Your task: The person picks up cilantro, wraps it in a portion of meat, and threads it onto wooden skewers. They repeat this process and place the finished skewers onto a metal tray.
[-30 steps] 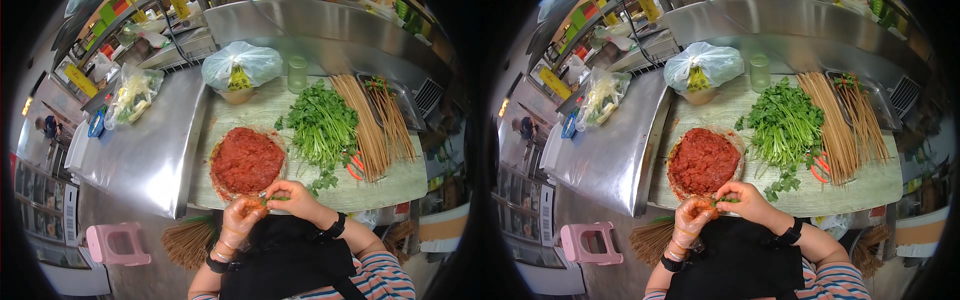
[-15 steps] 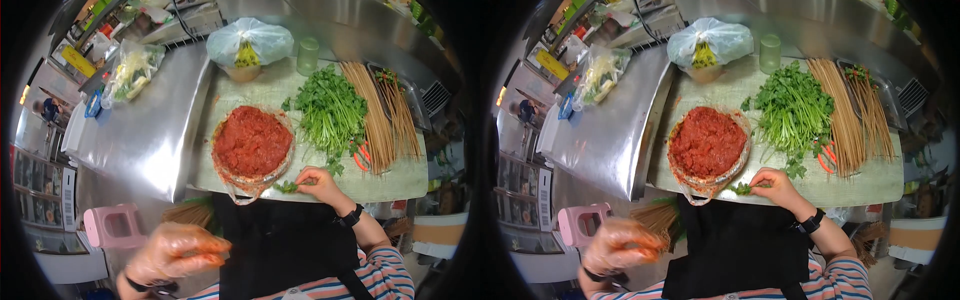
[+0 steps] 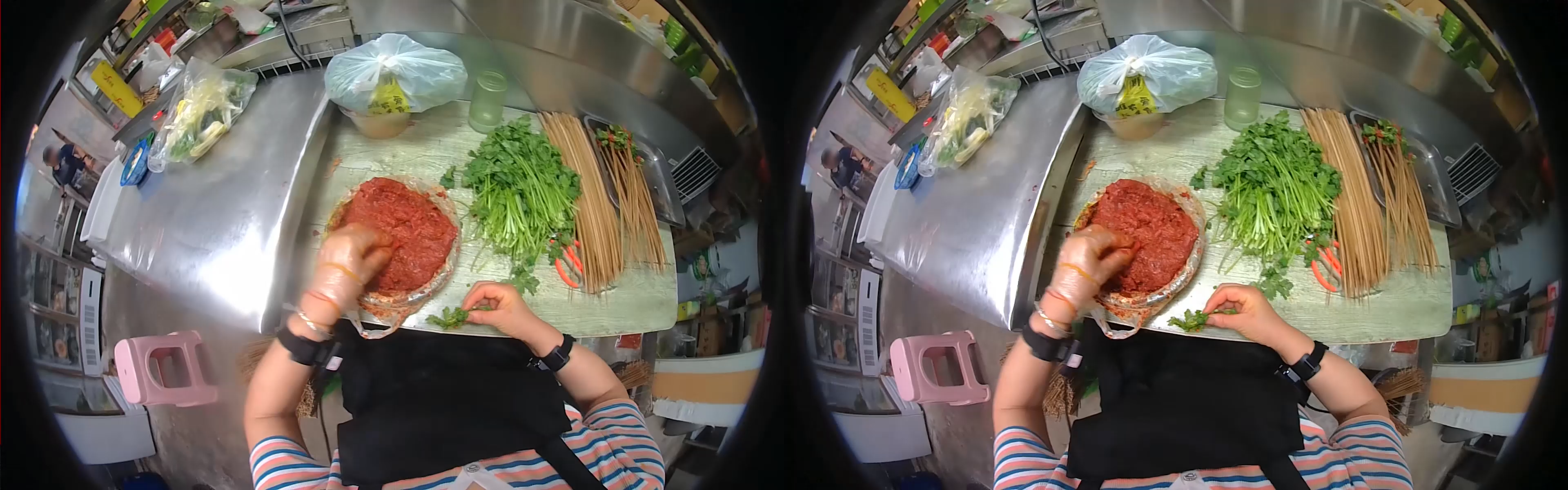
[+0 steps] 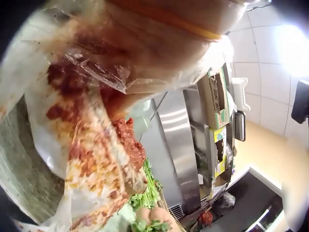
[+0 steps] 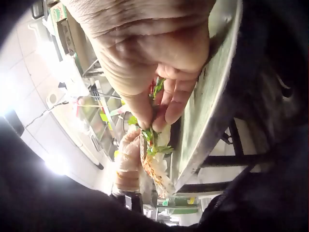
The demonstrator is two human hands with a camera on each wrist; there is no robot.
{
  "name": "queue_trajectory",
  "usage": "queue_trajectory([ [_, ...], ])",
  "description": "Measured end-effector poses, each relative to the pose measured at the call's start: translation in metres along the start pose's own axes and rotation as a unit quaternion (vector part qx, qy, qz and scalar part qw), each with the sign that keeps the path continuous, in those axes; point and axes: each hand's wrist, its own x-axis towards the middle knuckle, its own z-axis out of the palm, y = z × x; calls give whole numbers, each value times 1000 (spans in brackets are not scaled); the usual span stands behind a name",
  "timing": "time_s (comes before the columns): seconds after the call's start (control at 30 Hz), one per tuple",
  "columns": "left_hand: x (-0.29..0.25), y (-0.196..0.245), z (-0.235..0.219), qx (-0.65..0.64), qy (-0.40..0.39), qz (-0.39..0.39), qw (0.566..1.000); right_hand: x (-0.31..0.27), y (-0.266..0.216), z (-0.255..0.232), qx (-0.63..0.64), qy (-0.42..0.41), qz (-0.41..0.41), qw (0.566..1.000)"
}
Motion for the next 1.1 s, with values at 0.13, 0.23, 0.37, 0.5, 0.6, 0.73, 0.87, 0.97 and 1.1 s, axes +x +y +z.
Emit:
queue_trajectory([
  [0.13, -2, 9, 20, 83, 50, -28, 995, -2, -1, 5, 10, 32, -5, 999],
  [0.23, 1, 15, 27, 118, 46, -25, 992, -3, 2, 6, -10, 42, -27, 999],
  [0.37, -3, -4, 23, -151, 77, -91, 981, -3, 2, 6, -4, 43, -17, 999],
  [0.5, -11, 0, -1, -495, 25, -240, 835, -3, 0, 6, 0, 53, -5, 999],
  [0.6, -18, 8, 0, -529, 60, -221, 817, -2, 0, 6, 9, 48, 3, 999],
  [0.73, -23, 10, 5, -521, 104, -210, 821, -3, -1, 6, 15, 50, 0, 999],
  [0.87, -26, 3, 10, -551, 85, -242, 794, -3, -1, 6, 21, 49, 0, 999],
  [0.97, -24, 12, 11, -524, 102, -206, 820, -4, -1, 6, 27, 52, 10, 998],
  [1.1, -24, 15, 15, -539, 127, -183, 812, -3, 0, 6, 23, 52, 10, 998],
])
